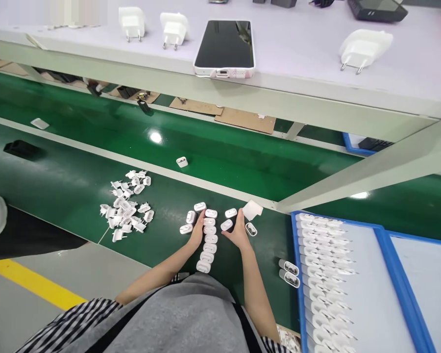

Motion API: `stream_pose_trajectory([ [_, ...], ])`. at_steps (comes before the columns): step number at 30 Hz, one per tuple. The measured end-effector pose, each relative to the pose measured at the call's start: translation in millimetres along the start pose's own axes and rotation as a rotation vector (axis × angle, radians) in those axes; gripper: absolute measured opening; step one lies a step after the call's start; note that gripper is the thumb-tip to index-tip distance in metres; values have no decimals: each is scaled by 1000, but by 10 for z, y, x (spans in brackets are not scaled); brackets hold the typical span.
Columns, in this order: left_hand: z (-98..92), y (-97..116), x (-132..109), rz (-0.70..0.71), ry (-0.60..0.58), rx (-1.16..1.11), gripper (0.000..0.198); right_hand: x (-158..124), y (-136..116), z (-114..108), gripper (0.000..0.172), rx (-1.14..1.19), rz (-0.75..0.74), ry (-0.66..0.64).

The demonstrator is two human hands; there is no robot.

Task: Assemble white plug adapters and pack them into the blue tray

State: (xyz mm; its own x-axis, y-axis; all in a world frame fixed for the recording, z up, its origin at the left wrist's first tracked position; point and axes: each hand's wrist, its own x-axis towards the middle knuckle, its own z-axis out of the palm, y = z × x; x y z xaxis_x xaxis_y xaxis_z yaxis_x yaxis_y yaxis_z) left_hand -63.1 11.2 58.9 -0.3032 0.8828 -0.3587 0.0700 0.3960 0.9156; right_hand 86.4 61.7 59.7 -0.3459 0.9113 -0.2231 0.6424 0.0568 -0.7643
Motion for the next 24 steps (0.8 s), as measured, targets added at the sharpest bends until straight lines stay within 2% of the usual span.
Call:
stream_pose_trajectory([
  [4, -10, -52, 95, 67, -19, -15, 43, 165, 53, -26, 94, -9, -77, -40],
  [8, 11, -92, 152, 116, -23, 6, 41, 370, 92, 61, 66, 62, -106, 6],
  [11, 26, -112, 163, 140, -25, -1, 39, 542, 69, 130, 56, 129, -76, 76],
  [19, 48, -77, 236, 151, -99, 5, 43, 901, 9, 57, 64, 311, -95, -118],
  [24, 61, -16, 315, 189, -174, -84, 41, 991, 97, 64, 63, 438, -165, -154],
])
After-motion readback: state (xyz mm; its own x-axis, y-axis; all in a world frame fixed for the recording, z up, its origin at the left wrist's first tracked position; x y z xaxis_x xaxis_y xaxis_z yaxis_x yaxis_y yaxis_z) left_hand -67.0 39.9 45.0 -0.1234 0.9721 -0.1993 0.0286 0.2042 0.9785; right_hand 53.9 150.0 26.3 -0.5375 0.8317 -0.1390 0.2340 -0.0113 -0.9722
